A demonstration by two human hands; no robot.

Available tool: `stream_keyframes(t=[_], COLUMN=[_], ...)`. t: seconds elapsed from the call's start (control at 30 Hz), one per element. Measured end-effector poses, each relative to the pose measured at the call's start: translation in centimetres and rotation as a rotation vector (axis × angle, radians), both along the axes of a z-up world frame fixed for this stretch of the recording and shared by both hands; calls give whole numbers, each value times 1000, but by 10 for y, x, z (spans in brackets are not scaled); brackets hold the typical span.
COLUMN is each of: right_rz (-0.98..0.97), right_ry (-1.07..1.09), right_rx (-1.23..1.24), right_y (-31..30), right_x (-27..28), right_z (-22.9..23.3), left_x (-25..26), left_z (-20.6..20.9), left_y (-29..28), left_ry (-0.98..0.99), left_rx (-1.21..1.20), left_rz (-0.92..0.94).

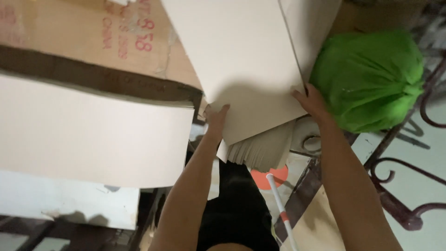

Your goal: The person uses a manual paper cutter to slice a large sheet of cardboard into smaller rectangular pieces. They align the cardboard against the cutter's guide, press down the lever to cut, and then stack the cut pieces on a nearby surface.

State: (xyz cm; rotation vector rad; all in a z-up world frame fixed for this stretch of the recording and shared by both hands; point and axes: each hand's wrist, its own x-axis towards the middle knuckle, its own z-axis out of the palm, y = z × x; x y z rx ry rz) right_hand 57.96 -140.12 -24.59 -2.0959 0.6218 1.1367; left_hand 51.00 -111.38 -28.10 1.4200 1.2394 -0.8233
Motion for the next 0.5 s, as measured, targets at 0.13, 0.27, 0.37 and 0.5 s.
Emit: stream_keyframes(t=[0.13,0.27,0.37,0.5], right_rz=[72,111,105,65], right_ry=[-23,-10,1,10], right_rx=[-27,-72,-72,-52], right_y=[4,21,39,43], right_x=[-3,-5,-3,-5], right_z=[-16,-6,14,17], left_x=[-28,-30,-22,-24], left_z=[-57,-27,19,39], left_y=[-20,-28,-25,-23], left_ry=[-74,-139,-285,-438], left_rx=[113,174,262,267], left_rz=[2,-35,-109,-15])
